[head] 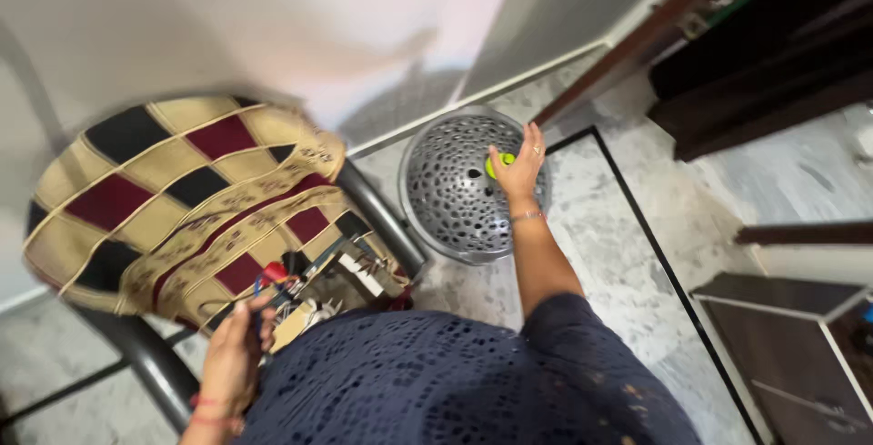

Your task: The person walks to a wall socket, unplugs a charger, and then moves to a chair to untangle and plug in multiple charging cables and adapters. They connect a blue cable to a black adapter and plug it into the wall, then connect a white cable to a white adapter and plug it in as well.

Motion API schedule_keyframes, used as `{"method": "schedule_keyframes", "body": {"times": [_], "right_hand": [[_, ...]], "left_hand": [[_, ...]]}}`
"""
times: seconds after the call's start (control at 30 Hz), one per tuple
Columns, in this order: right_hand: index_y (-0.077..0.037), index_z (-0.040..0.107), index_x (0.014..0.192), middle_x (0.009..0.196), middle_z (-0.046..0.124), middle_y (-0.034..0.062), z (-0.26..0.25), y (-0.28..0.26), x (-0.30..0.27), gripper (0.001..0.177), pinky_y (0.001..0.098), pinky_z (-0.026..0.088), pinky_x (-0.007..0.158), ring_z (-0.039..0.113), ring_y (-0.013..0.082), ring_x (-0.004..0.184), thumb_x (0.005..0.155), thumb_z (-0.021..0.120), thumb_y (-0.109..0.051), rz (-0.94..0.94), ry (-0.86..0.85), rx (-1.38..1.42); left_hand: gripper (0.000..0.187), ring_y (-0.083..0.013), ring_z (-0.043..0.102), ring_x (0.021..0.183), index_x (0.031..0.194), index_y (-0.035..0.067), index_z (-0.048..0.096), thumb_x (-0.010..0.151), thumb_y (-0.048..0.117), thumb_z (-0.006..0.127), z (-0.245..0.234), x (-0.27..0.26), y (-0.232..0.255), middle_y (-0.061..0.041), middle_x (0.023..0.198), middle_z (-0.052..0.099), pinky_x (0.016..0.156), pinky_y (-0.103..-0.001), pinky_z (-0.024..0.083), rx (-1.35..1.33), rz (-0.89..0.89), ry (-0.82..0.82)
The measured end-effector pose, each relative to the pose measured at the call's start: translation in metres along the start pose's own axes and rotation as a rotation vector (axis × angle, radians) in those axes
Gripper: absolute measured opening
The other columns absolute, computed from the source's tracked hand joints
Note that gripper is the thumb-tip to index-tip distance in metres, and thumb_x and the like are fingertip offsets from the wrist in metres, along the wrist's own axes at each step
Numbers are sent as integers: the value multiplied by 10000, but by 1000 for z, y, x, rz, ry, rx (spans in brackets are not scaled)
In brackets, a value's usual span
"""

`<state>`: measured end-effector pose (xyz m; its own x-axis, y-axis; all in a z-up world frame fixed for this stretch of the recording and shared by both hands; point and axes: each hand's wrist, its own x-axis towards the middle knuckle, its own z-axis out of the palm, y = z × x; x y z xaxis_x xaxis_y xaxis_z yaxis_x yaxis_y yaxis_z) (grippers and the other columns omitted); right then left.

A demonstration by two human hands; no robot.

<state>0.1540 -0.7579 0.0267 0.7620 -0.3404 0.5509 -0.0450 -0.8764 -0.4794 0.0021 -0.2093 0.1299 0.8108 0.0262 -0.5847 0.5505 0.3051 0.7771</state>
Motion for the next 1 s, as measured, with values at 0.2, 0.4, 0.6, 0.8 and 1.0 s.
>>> {"method": "schedule_keyframes", "body": {"times": [0.2,0.4,0.6,0.8,1.0], "right_hand": [[-149,620,979,1129,636,118,-38,-228,-41,268,507,457,943,608,327,1088,859,812,-292,-806,-743,321],[-20,632,1294,1194,690,149,-41,-362,-55,499,506,496,984,653,348,1090,872,730,-268,-1172,-753,760],[-100,701,1062,730,584,58,-38,-335,-51,151,421,437,637,584,277,687,944,709,-195,-1206,-799,582],[-94,692,983,799,620,61,-34,-290,-43,168,427,487,745,626,286,788,824,694,-150,-1194,-868,387],[-107,724,1097,1012,707,101,-26,-293,-43,252,444,511,887,661,310,1001,856,702,-179,-1020,-1093,48]], "left_hand": [[432,-92,472,658,1235,-21,671,1075,334,484,0,18,-13,-21,885,629,569,-249,415,-62,3,-56],[373,-108,488,662,1126,-31,682,1074,299,515,-1,21,-22,-35,811,588,563,-250,393,-216,125,-96],[290,-157,516,776,1016,16,618,1110,267,508,-41,24,-4,-56,896,572,632,-297,434,-665,361,-25],[263,-145,505,754,1035,58,592,1100,284,473,-86,32,35,-60,970,608,617,-290,430,-719,494,75],[309,-94,486,706,1118,32,645,1091,280,463,-93,36,50,-35,945,627,583,-243,416,-431,548,112]]}}
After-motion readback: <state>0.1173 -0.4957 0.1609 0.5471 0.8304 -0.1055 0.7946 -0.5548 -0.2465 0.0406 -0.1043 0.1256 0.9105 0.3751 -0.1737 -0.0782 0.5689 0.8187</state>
